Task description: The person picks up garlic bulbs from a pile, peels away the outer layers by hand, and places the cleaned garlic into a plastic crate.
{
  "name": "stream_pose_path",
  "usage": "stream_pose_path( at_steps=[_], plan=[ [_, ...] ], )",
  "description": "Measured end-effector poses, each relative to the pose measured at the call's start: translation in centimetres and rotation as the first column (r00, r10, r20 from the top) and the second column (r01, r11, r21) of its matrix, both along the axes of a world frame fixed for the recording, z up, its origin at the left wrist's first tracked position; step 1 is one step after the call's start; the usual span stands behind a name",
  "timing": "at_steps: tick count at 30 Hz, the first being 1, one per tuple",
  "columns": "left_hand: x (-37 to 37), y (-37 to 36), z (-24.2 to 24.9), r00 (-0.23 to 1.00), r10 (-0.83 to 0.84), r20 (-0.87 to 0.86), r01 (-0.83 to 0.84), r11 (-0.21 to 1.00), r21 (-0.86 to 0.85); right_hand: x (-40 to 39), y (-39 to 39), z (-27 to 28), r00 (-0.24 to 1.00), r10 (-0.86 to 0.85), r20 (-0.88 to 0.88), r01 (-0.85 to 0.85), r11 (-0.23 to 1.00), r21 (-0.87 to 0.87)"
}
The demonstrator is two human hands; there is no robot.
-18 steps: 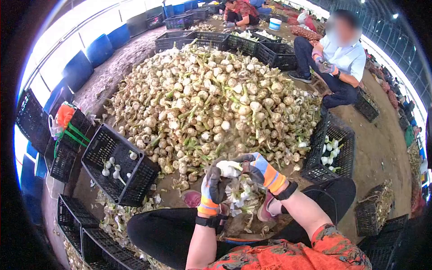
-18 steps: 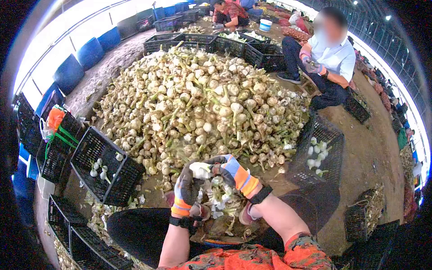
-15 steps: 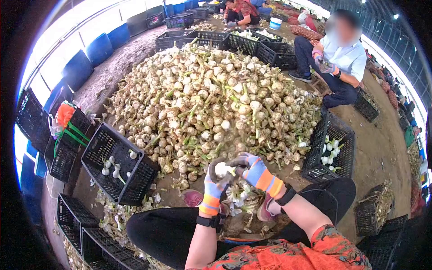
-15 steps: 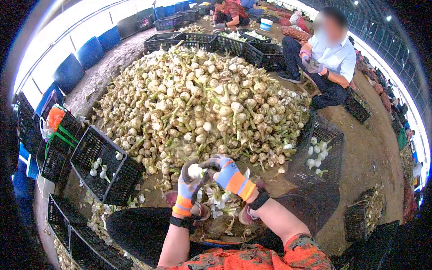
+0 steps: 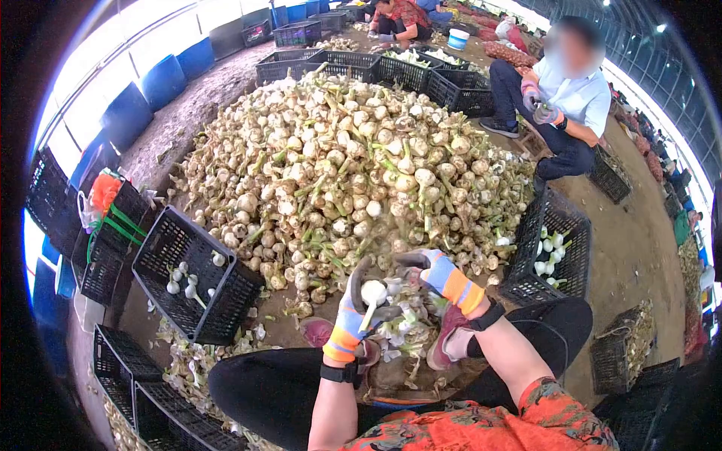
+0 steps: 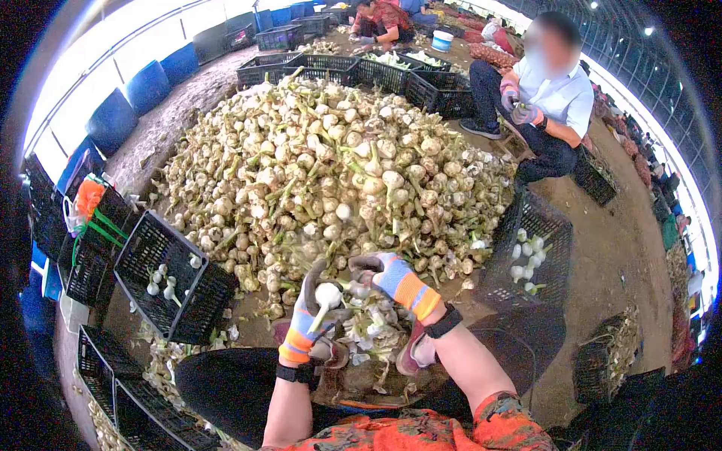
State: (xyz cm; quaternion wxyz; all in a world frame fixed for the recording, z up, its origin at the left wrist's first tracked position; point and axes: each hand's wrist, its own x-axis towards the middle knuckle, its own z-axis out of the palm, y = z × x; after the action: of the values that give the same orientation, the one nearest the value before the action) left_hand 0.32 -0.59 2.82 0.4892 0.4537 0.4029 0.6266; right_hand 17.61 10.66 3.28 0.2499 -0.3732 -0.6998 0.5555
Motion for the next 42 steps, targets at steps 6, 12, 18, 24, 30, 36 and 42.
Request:
stream_pose_path(
  at_steps=[6, 12, 18, 24, 30, 36, 42],
  plan=[
    [0.1, 0.3, -2.6, 0.999, -0.013, -0.052, 0.008, 0.997, -0.082, -3.1, -2.7, 5.9, 0.844, 0.186, 0.504, -0.398, 0.846, 0.355],
    [-0.3, -0.6, -0.5, 0.754, 0.061, -0.654, -0.062, 0.998, 0.021, -5.0, -3.6, 7.7, 0.534, 0.110, 0.838, -0.686, 0.635, 0.354],
    [0.1, 0.2, -0.8, 0.962, 0.272, -0.009, -0.271, 0.961, 0.060, -3.9, -2.3, 4.2, 0.943, 0.013, 0.333, -0.219, 0.779, 0.588],
    [-0.2, 0.2, -1.4, 0.794, 0.503, 0.342, -0.391, 0.852, -0.348, -4.6, -3.9, 2.7, 0.984, -0.061, 0.166, -0.069, 0.732, 0.677],
    [-1.5, 0.0, -2.7, 0.772, 0.394, 0.498, -0.278, 0.915, -0.292, -4.0, 0.6, -2.4, 0.921, -0.309, 0.236, 0.139, 0.829, 0.542],
    [-3.6, 0.7, -3.9, 0.612, 0.259, 0.747, -0.210, 0.964, -0.162, -1.9, 1.8, -6.1, 0.744, -0.404, 0.532, 0.163, 0.882, 0.442],
    [-12.7, -0.9, 0.3, 0.389, 0.092, 0.917, -0.409, 0.909, 0.082, -1.0, 2.3, -15.8, 0.573, -0.118, 0.811, -0.081, 0.976, 0.200]
  ],
)
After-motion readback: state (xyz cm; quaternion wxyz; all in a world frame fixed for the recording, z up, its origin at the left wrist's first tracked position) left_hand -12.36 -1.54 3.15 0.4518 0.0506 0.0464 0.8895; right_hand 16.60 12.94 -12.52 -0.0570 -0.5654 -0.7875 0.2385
